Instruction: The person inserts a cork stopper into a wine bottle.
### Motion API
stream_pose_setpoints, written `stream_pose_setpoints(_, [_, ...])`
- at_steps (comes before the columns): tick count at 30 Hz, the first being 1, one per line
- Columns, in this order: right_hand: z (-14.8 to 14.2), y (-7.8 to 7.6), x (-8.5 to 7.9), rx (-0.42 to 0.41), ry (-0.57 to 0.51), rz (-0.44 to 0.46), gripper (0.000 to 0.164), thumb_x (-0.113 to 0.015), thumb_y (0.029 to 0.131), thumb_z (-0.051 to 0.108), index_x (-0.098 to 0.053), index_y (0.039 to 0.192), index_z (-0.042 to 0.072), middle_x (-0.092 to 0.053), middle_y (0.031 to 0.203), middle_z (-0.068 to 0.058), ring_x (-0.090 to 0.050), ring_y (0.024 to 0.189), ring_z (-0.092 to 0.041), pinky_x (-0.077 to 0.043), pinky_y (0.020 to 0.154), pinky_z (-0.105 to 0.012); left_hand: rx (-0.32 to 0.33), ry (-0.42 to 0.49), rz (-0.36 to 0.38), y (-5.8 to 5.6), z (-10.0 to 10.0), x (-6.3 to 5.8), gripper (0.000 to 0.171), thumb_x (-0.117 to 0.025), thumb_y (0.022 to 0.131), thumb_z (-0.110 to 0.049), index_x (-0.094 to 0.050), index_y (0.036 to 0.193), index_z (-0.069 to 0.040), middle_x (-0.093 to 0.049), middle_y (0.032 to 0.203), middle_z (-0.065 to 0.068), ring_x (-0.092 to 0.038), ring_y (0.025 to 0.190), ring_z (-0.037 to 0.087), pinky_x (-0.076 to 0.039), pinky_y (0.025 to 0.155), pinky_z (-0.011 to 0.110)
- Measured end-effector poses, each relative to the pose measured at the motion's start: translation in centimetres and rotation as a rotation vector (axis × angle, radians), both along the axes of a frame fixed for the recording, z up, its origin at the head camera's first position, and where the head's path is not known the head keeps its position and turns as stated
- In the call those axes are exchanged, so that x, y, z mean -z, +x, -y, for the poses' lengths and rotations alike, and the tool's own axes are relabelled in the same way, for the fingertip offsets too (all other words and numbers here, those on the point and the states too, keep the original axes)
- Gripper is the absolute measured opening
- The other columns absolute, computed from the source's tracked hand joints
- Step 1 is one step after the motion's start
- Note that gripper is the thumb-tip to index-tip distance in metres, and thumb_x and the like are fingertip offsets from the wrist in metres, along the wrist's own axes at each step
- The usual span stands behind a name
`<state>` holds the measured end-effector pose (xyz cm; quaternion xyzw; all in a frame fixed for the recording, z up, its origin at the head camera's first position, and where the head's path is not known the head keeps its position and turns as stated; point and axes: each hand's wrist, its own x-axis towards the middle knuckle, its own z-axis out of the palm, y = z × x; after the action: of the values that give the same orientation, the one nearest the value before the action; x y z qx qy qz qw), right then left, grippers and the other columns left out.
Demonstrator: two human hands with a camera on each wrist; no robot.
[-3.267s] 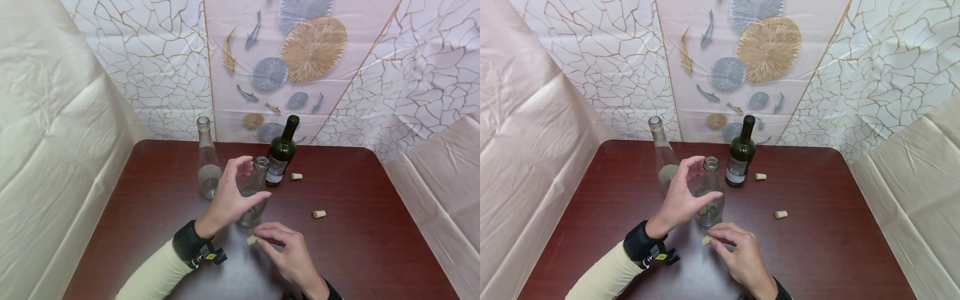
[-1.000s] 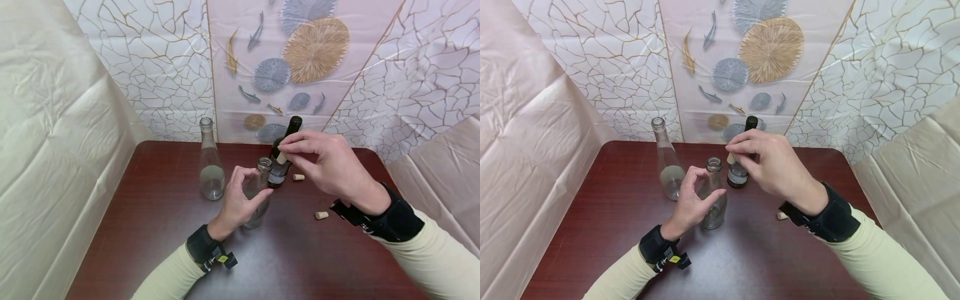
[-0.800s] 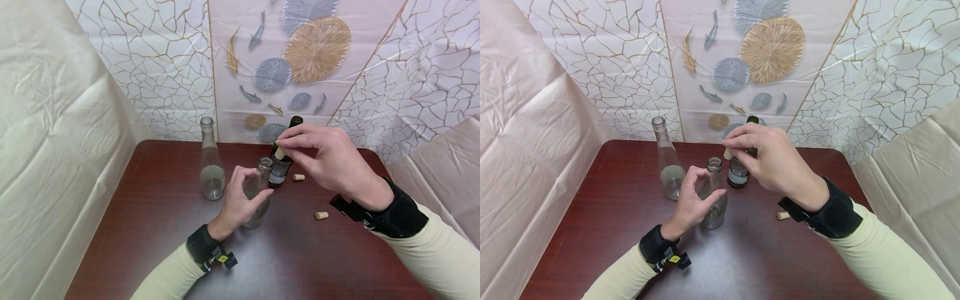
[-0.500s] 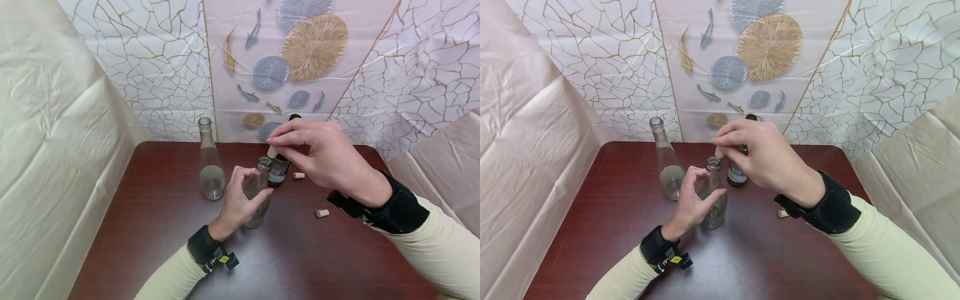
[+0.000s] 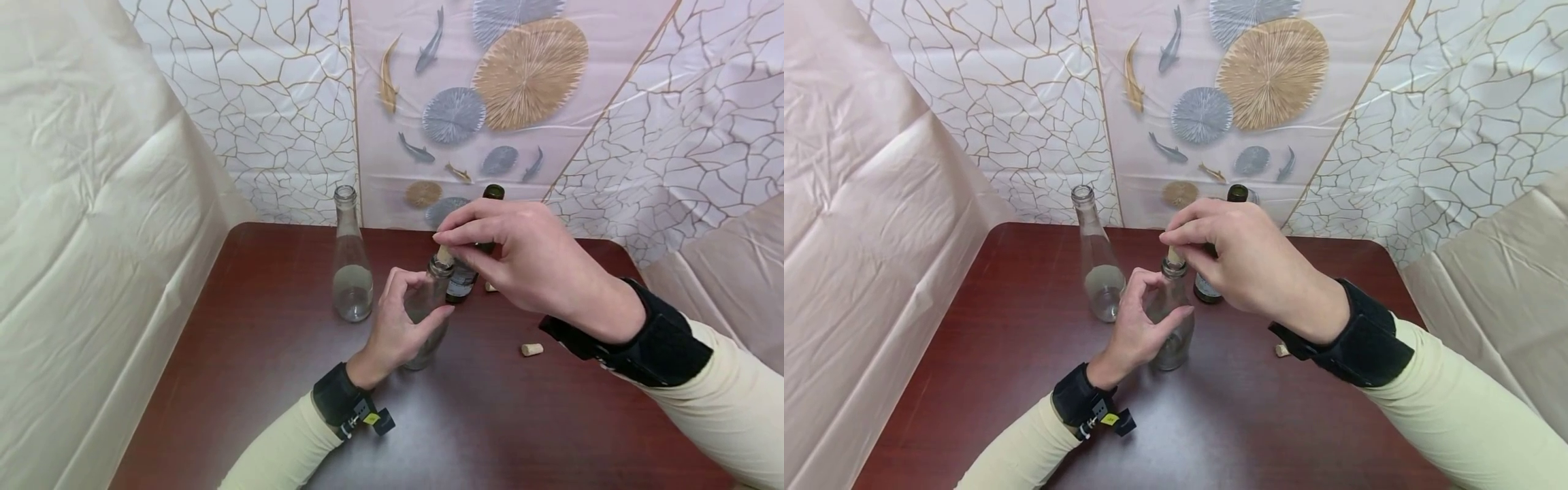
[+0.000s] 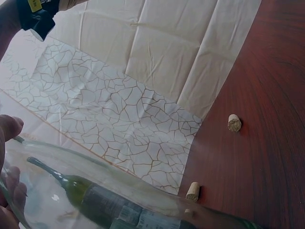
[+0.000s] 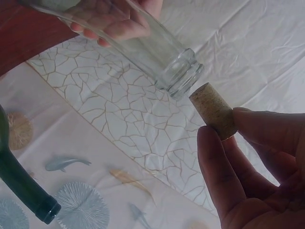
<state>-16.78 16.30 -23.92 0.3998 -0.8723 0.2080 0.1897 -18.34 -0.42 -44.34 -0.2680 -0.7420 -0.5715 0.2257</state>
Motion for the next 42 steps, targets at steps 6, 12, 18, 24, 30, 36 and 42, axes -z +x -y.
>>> stream_pose_setpoints(6, [0.1,-0.1,0.6,-0.027,-0.005,-0.006,0.026,-0.081,0.086,-0.003,-0.083,0.107,0.011,-0.077,0.107,0.004,-0.073,0.095,-0.01,-0.046,0.077,-0.011,0.004,0.005,0.002,-0.1,0.0,0.0,0.049,-0.087,0.085,-0.014,-0.054,0.121,-0.006,-0.058,0.119,0.011,-0.058,0.111,0.024,-0.051,0.1,0.035])
stream_pose_setpoints(12, [0.2,-0.2,1.3,-0.044,0.016,-0.018,0.026,-0.081,0.084,-0.006,-0.083,0.105,0.009,-0.077,0.105,0.002,-0.073,0.091,-0.01,-0.057,0.073,-0.027,0.012,0.003,0.011,-0.1,-0.1,0.0,0.049,-0.087,0.086,-0.014,-0.054,0.121,-0.006,-0.058,0.12,0.011,-0.058,0.112,0.024,-0.051,0.1,0.035])
stream_pose_setpoints(18, [0.4,0.0,1.8,-0.045,0.014,-0.086,0.024,-0.082,0.082,-0.007,-0.084,0.101,0.008,-0.076,0.102,0.0,-0.072,0.087,-0.011,-0.057,0.07,-0.029,0.02,0.004,-0.001,-0.1,-0.2,0.0,0.05,-0.087,0.085,-0.013,-0.054,0.121,-0.006,-0.057,0.119,0.011,-0.057,0.112,0.024,-0.051,0.1,0.035])
stream_pose_setpoints(24, [0.5,0.2,2.2,-0.032,0.003,-0.119,0.024,-0.082,0.082,-0.007,-0.083,0.101,0.008,-0.075,0.102,-0.001,-0.072,0.083,-0.011,-0.056,0.065,-0.029,0.022,-0.001,-0.006,-0.1,-0.1,0.0,0.05,-0.087,0.085,-0.013,-0.053,0.122,-0.006,-0.057,0.119,0.012,-0.057,0.111,0.024,-0.051,0.098,0.035])
stream_pose_setpoints(30, [0.6,0.2,2.4,-0.033,-0.01,-0.108,0.025,-0.082,0.083,-0.007,-0.083,0.103,0.007,-0.076,0.103,-0.001,-0.073,0.084,-0.012,-0.055,0.064,-0.03,0.017,-0.002,-0.01,-0.2,-0.1,0.1,0.05,-0.087,0.086,-0.013,-0.053,0.122,-0.006,-0.057,0.12,0.011,-0.057,0.111,0.024,-0.05,0.098,0.035])
stream_pose_setpoints(36, [0.5,0.0,2.4,-0.052,-0.008,-0.112,0.024,-0.082,0.082,-0.008,-0.083,0.101,0.007,-0.075,0.102,-0.001,-0.073,0.084,-0.013,-0.056,0.066,-0.03,0.018,-0.007,0.002,-0.1,-0.1,0.2,0.05,-0.087,0.086,-0.013,-0.053,0.122,-0.006,-0.057,0.12,0.012,-0.057,0.111,0.024,-0.05,0.099,0.035])
stream_pose_setpoints(42, [0.5,-0.2,2.0,-0.073,0.015,-0.087,0.024,-0.081,0.083,-0.007,-0.082,0.101,0.008,-0.076,0.104,0.0,-0.074,0.091,-0.014,-0.06,0.075,-0.033,0.015,-0.004,0.005,0.0,-0.1,0.2,0.05,-0.087,0.086,-0.013,-0.053,0.121,-0.006,-0.056,0.12,0.012,-0.057,0.111,0.025,-0.051,0.098,0.035])
